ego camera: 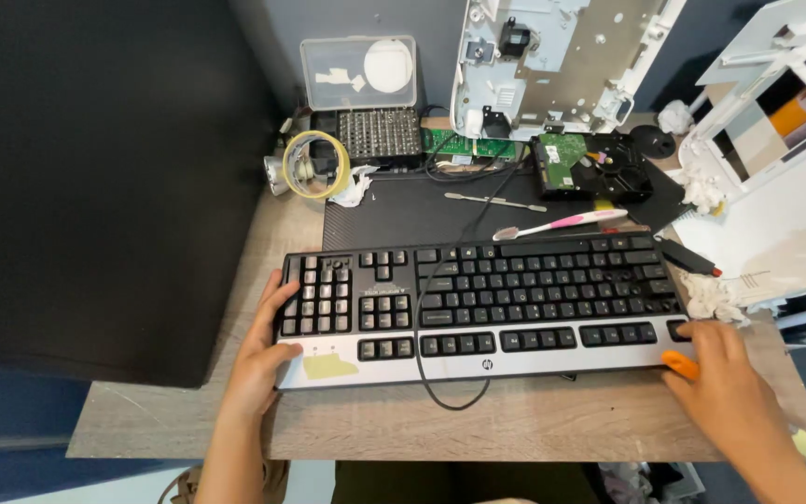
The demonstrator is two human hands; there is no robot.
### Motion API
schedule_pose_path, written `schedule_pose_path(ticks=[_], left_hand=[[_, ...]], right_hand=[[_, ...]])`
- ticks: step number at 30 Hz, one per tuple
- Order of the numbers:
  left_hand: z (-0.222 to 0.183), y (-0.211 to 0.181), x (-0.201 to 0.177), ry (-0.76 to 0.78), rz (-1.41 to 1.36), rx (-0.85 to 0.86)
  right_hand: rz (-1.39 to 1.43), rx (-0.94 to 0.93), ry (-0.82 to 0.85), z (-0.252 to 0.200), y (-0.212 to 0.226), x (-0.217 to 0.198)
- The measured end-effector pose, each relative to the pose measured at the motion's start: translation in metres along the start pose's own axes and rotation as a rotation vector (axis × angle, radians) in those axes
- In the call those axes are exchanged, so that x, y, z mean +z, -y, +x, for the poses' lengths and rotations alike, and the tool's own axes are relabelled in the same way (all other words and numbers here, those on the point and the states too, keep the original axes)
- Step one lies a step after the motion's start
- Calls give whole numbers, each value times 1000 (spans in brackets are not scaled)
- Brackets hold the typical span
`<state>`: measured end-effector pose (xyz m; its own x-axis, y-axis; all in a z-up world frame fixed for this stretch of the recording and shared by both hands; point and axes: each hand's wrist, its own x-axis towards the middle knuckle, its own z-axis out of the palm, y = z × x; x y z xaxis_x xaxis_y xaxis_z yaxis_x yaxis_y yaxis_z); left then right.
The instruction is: Cleaning a computer keyboard with a brush and reassembling the keys.
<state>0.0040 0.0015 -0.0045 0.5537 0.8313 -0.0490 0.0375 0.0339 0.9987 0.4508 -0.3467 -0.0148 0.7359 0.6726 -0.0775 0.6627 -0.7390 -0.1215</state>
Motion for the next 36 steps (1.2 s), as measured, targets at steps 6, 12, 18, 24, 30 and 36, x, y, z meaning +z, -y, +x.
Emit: schedule_pose_path(ticks=[6,12,18,24,30,36], left_hand=[[6,7,1,-40,-27,35],[17,17,-2,-53,58,88],[0,-16,15,-168,426,295],[-3,-102,87,43,396,-69],[14,-69,110,105,-90,-20],[-34,-54,87,-241,186,-42]], right_hand=[[-44,13,45,3,8,-8],[-120,-55,98,9,16,-23],[-49,-164,-27,0,18,-89],[374,-487,-350,-6,81,-145],[788,-420,-522,31,107,-136],[1544,-297,-268,108,112,-64]])
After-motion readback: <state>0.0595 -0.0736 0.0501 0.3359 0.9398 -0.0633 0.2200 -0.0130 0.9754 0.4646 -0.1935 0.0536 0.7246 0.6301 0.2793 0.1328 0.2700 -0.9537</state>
